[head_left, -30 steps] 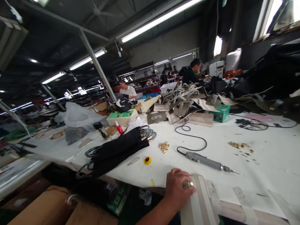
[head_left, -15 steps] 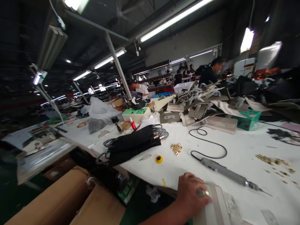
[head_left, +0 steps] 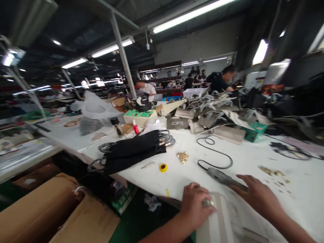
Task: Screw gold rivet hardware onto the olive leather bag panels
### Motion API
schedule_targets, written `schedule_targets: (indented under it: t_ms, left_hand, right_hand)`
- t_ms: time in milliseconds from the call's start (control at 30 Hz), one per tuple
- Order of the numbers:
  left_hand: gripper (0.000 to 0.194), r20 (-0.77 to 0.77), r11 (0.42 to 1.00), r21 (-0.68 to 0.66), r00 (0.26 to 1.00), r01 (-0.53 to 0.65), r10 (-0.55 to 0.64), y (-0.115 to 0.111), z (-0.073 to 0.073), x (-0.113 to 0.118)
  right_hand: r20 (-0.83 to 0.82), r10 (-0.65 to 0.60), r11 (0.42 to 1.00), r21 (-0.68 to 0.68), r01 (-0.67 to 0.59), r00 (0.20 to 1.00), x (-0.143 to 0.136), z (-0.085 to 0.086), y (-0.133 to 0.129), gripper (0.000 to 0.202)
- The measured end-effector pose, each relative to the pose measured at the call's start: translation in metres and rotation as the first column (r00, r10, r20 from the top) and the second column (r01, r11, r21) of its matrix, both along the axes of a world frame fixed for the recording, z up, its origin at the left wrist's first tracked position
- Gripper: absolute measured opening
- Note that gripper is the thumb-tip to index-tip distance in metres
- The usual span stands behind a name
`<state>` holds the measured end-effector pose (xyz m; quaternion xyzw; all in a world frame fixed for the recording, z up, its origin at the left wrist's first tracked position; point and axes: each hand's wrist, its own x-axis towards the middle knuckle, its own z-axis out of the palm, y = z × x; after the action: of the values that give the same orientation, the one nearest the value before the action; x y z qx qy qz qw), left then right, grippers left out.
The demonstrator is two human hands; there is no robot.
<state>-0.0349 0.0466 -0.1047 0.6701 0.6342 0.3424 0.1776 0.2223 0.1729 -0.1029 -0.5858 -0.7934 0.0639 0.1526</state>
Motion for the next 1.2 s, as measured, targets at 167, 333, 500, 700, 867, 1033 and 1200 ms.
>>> schedule_targets:
  t_ms: [167,333,500,700,867,1033,1200]
  left_hand:
    - [0.031,0.000,0.998,0.004,0.998,0.069,-0.069,0.005,0.012,-0.004]
    - [0.026,-0.010,0.995,-0.011,0.995,0.094,-0.094,0.005,0.014,-0.004]
    - [0.024,0.005,0.992,-0.040,0.993,0.119,-0.119,0.008,0.008,-0.004]
    - [0.024,-0.030,0.992,-0.031,0.992,0.121,-0.122,0.008,0.007,-0.003]
    - [0.021,-0.057,0.992,-0.020,0.991,0.121,-0.122,0.007,0.008,-0.002]
    - [0.018,-0.062,0.993,-0.018,0.991,0.120,-0.120,0.006,0.007,-0.003]
    - [0.020,-0.067,0.992,-0.020,0.990,0.125,-0.126,0.006,0.007,-0.003]
  right_hand:
    - [0.156,0.060,0.997,-0.066,-0.050,0.986,-0.024,0.013,0.000,0.042]
    - [-0.054,0.116,0.981,-0.149,-0.122,0.992,-0.023,0.037,-0.002,0.030]
    - [-0.836,-0.214,0.894,-0.376,-0.243,0.505,-0.020,0.065,-0.024,0.036]
    - [-0.959,-0.263,0.954,-0.244,-0.172,-0.102,-0.081,0.084,-0.063,0.029]
    - [-0.978,-0.207,0.973,-0.208,-0.103,0.021,-0.118,0.069,-0.076,0.036]
    - [-0.977,-0.135,0.988,-0.145,-0.054,0.163,-0.122,0.053,-0.074,0.038]
    - [-0.966,-0.115,0.990,-0.130,-0.053,0.233,-0.124,0.048,-0.073,0.038]
